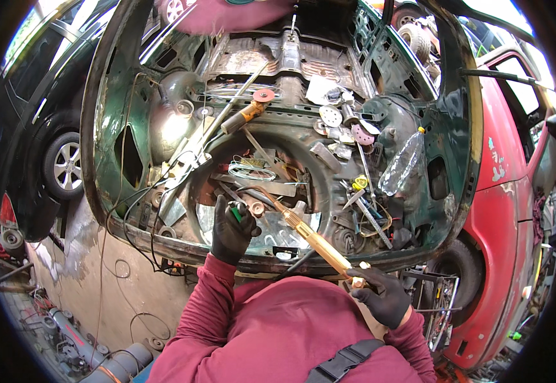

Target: The person uses a handheld torch to heat a curved metal panel inside a car wheel well. They repeatedly apply the flame to the same area, pause to inspect the metal, and reposition the torch to continue heating.

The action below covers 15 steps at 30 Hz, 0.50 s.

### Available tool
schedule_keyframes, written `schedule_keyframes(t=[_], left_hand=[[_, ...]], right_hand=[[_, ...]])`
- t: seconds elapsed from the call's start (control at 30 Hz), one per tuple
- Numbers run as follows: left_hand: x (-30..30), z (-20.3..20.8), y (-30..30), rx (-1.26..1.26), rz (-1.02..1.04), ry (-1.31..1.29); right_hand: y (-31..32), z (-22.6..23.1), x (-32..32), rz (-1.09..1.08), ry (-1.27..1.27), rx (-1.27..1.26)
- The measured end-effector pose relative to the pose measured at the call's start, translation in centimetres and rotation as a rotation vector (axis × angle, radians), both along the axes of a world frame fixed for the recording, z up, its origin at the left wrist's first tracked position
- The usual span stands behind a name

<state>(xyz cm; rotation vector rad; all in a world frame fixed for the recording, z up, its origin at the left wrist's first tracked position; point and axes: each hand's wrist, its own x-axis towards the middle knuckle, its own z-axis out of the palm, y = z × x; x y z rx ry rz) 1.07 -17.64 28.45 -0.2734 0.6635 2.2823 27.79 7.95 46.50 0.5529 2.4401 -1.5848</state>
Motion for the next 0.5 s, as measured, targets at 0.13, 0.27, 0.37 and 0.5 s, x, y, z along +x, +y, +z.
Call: schedule_keyframes(t=[0.13,0.27,0.37,0.5], left_hand=[[-1.5,-1.2,-0.5,-0.035,0.047,-0.034],[-1.5,-0.6,-0.4,-0.088,0.076,-0.088],[-0.9,-0.6,-0.6,-0.051,0.026,0.028],[-1.9,-1.4,-0.2,0.026,0.061,-0.065]], right_hand=[[0.3,-0.2,-0.2,0.031,0.028,0.002],[0.5,-0.3,-0.5,0.014,-0.038,-0.044],[0.5,-0.7,-0.7,0.006,-0.034,-0.052],[0.5,-0.9,-0.6,-0.002,-0.012,-0.098]])
